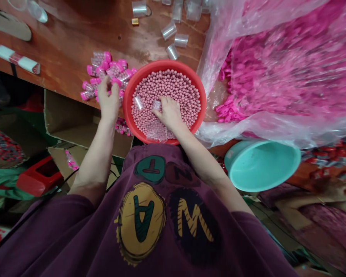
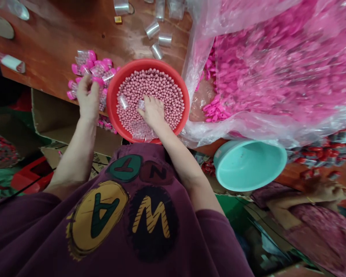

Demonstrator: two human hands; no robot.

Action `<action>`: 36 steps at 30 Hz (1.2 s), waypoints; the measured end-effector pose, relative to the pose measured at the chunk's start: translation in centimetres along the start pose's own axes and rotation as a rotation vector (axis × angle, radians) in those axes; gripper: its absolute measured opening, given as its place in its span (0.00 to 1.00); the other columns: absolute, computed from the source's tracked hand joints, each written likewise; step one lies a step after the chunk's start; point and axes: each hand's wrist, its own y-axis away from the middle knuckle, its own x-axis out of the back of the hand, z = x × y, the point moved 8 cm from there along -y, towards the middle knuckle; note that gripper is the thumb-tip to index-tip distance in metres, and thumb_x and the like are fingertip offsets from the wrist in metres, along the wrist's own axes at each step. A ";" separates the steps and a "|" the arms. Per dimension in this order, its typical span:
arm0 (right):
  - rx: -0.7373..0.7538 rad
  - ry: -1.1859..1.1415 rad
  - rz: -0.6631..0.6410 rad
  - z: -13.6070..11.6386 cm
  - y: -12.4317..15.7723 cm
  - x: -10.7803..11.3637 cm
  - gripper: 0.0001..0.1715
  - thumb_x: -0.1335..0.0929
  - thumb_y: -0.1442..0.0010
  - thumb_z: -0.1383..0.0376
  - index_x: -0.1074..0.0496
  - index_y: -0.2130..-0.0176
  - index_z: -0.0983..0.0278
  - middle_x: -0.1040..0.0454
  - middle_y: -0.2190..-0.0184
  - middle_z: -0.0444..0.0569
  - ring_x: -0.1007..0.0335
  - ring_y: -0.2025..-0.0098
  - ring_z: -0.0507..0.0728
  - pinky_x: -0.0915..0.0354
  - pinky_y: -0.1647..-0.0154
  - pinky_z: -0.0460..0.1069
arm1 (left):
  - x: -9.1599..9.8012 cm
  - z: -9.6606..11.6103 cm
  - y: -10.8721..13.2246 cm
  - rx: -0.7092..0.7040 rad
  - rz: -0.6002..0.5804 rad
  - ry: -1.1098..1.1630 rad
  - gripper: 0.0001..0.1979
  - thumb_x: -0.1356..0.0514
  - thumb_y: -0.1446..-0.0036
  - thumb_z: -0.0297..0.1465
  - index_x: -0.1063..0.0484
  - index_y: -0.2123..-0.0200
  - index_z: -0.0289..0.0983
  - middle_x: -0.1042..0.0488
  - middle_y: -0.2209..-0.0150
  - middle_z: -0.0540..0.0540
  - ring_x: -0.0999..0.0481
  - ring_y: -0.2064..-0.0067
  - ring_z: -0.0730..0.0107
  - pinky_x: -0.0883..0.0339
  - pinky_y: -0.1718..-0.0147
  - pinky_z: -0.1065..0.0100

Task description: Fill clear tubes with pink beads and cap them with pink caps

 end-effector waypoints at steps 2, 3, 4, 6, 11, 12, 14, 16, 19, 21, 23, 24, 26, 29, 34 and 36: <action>-0.012 -0.065 0.022 0.3 -1.1 -0.7 0.14 0.28 0.27 0.61 0.20 0.45 0.64 0.17 0.45 0.61 0.22 0.41 0.69 0.27 0.33 0.66 | -1.0 1.8 1.1 -0.120 0.002 -0.222 0.21 0.37 0.24 0.28 0.31 0.33 0.33 0.28 0.30 0.43 0.38 0.27 0.56 0.48 0.22 0.46; -0.020 -0.129 0.049 0.7 -1.4 -0.6 0.08 0.29 0.27 0.63 0.20 0.50 0.62 0.16 0.48 0.58 0.21 0.44 0.66 0.25 0.36 0.63 | -2.3 2.7 2.2 -0.171 -0.040 -0.296 0.21 0.36 0.26 0.26 0.30 0.33 0.34 0.28 0.30 0.40 0.37 0.26 0.54 0.48 0.21 0.45; -0.031 -0.201 0.079 1.2 -1.5 -0.3 0.06 0.30 0.27 0.64 0.20 0.55 0.61 0.16 0.52 0.55 0.21 0.47 0.63 0.25 0.39 0.60 | -4.1 3.4 3.5 -0.199 -0.126 -0.328 0.18 0.36 0.27 0.26 0.27 0.37 0.36 0.25 0.33 0.40 0.35 0.26 0.52 0.44 0.22 0.45; -0.069 -0.335 0.112 2.3 -1.2 0.3 0.09 0.31 0.27 0.63 0.20 0.59 0.61 0.16 0.58 0.51 0.22 0.53 0.60 0.24 0.44 0.57 | -8.7 4.1 6.3 -0.191 -0.367 -0.308 0.16 0.34 0.30 0.29 0.23 0.40 0.41 0.22 0.36 0.40 0.29 0.28 0.48 0.37 0.25 0.46; -0.187 -0.429 0.096 3.1 1.1 1.8 0.14 0.34 0.25 0.59 0.20 0.56 0.63 0.14 0.57 0.52 0.18 0.55 0.59 0.21 0.47 0.56 | -15.1 5.3 9.4 -0.213 -0.586 -0.333 0.17 0.36 0.34 0.25 0.21 0.43 0.38 0.18 0.42 0.35 0.24 0.34 0.41 0.31 0.30 0.42; -0.180 -0.410 0.121 2.9 1.7 2.6 0.15 0.34 0.24 0.59 0.20 0.51 0.64 0.13 0.53 0.55 0.17 0.53 0.60 0.21 0.45 0.56 | -15.4 5.6 9.1 -0.232 -0.584 -0.355 0.15 0.37 0.34 0.25 0.21 0.46 0.38 0.18 0.44 0.35 0.24 0.35 0.40 0.31 0.31 0.41; -0.130 -0.346 0.213 3.1 3.1 4.9 0.20 0.35 0.22 0.58 0.22 0.39 0.64 0.14 0.44 0.59 0.16 0.47 0.61 0.20 0.40 0.58 | -15.4 6.0 8.3 -0.268 -0.573 -0.400 0.09 0.40 0.30 0.26 0.21 0.51 0.38 0.19 0.46 0.35 0.27 0.35 0.39 0.32 0.32 0.41; -0.094 -0.249 0.355 5.1 5.0 8.1 0.23 0.36 0.21 0.55 0.24 0.36 0.61 0.15 0.41 0.59 0.17 0.44 0.62 0.21 0.37 0.60 | -15.5 6.3 7.4 -0.282 -0.569 -0.455 0.10 0.44 0.26 0.27 0.22 0.55 0.38 0.20 0.46 0.36 0.30 0.33 0.40 0.34 0.33 0.41; -0.198 -0.069 0.586 12.1 8.3 12.9 0.21 0.39 0.20 0.55 0.20 0.47 0.60 0.14 0.52 0.56 0.17 0.48 0.63 0.21 0.39 0.62 | -16.9 6.4 7.5 -0.283 -0.615 -0.515 0.13 0.48 0.27 0.23 0.23 0.58 0.38 0.21 0.44 0.33 0.30 0.33 0.39 0.34 0.34 0.43; -0.342 0.054 0.641 17.5 9.7 14.6 0.21 0.39 0.22 0.57 0.19 0.55 0.61 0.16 0.57 0.58 0.19 0.50 0.65 0.22 0.38 0.65 | -18.6 6.3 8.3 -0.291 -0.669 -0.528 0.14 0.48 0.32 0.20 0.24 0.60 0.38 0.21 0.44 0.31 0.28 0.34 0.38 0.34 0.34 0.44; -0.416 0.125 0.590 21.5 9.7 14.6 0.20 0.38 0.24 0.62 0.19 0.55 0.65 0.18 0.54 0.63 0.20 0.46 0.68 0.25 0.35 0.71 | -20.2 6.2 9.2 -0.301 -0.707 -0.519 0.13 0.46 0.37 0.18 0.24 0.61 0.38 0.21 0.43 0.31 0.26 0.35 0.39 0.33 0.33 0.45; -0.434 0.146 0.534 22.8 9.3 14.1 0.19 0.38 0.25 0.64 0.19 0.54 0.66 0.18 0.51 0.66 0.22 0.43 0.69 0.27 0.33 0.75 | -20.8 6.2 9.5 -0.300 -0.716 -0.503 0.13 0.45 0.39 0.18 0.23 0.61 0.37 0.21 0.43 0.31 0.25 0.36 0.40 0.32 0.33 0.46; -0.452 0.169 0.421 24.1 8.3 13.0 0.18 0.37 0.27 0.68 0.18 0.53 0.68 0.19 0.45 0.70 0.25 0.38 0.72 0.32 0.31 0.79 | -21.4 6.0 9.6 -0.271 -0.732 -0.442 0.12 0.40 0.43 0.18 0.21 0.60 0.36 0.21 0.45 0.33 0.22 0.40 0.44 0.28 0.36 0.49; -0.455 0.190 0.344 24.3 7.1 12.5 0.13 0.34 0.29 0.69 0.18 0.56 0.66 0.21 0.39 0.70 0.28 0.33 0.74 0.39 0.27 0.83 | -20.8 6.0 9.1 -0.215 -0.753 -0.298 0.16 0.32 0.47 0.22 0.17 0.53 0.35 0.18 0.48 0.38 0.20 0.43 0.48 0.26 0.35 0.50; -0.307 0.069 0.446 22.2 6.2 13.9 0.17 0.26 0.28 0.51 0.22 0.54 0.63 0.19 0.43 0.65 0.25 0.37 0.73 0.34 0.29 0.83 | -18.1 6.7 8.6 -0.066 -0.775 0.099 0.23 0.24 0.48 0.30 0.14 0.47 0.40 0.14 0.41 0.42 0.19 0.36 0.52 0.31 0.29 0.49; -0.220 -0.117 0.514 20.0 6.0 14.3 0.25 0.28 0.26 0.42 0.23 0.51 0.60 0.17 0.52 0.57 0.20 0.46 0.67 0.25 0.34 0.76 | -17.6 7.1 9.3 0.055 -0.840 0.344 0.24 0.22 0.46 0.34 0.13 0.45 0.40 0.13 0.41 0.41 0.17 0.38 0.55 0.27 0.32 0.52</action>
